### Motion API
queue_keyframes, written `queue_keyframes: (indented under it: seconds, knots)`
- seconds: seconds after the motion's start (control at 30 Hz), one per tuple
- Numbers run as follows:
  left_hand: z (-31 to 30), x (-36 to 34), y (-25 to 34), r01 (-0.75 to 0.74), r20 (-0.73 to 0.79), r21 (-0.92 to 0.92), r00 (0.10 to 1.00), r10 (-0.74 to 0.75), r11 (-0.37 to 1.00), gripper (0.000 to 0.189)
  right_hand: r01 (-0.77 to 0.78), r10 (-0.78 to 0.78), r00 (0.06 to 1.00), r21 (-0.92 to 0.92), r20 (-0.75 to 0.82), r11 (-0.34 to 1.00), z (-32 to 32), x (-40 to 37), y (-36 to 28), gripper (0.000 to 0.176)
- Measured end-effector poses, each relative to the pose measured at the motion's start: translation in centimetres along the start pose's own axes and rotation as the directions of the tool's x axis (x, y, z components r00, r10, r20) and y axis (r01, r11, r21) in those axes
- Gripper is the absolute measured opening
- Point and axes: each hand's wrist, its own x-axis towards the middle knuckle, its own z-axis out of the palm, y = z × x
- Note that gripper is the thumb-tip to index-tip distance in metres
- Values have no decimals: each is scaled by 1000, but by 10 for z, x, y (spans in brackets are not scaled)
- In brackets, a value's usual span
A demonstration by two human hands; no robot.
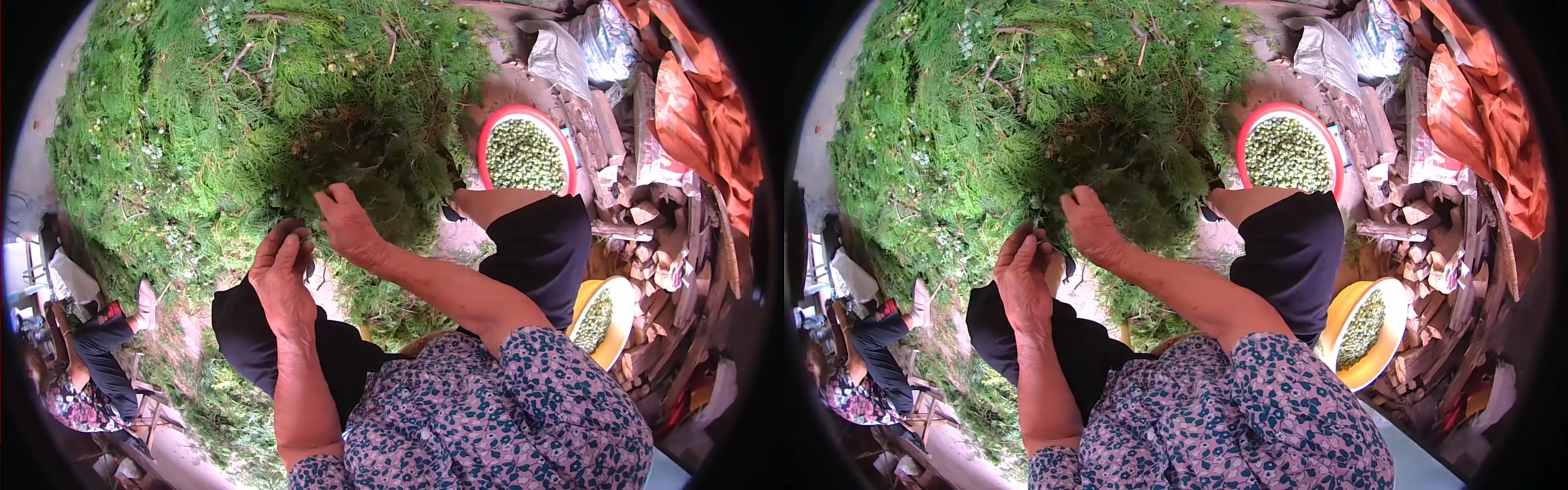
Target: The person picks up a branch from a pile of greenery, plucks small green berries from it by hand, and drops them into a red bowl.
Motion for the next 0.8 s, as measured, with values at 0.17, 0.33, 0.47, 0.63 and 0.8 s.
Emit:
queue_keyframes:
  seconds: [0.17, 0.33, 0.47, 0.63, 0.8]
  knots:
    - [1, 2, 6, -53, -137, -11, 989, 51, 999, 22, 50, -31, 988, 123, -153, 991, -19, 28, -14, 21]
    - [-2, 2, 7, -100, -166, -57, 982, 89, 993, 22, 156, -102, 979, 327, -177, 932, -78, 76, -37, 15]
    - [-1, 4, 10, -178, -116, -87, 979, 168, 980, 24, -393, 302, 914, 779, 272, 488, -129, 113, -66, 14]
    - [16, 12, 45, -473, -50, 131, 875, 482, 871, 22, -422, 245, 906, 792, 347, 440, -162, 132, -85, 21]
    - [51, 37, 81, -658, 331, 213, 744, 581, 722, 21, -498, 239, 867, 783, 437, 374, -163, 130, -91, 16]
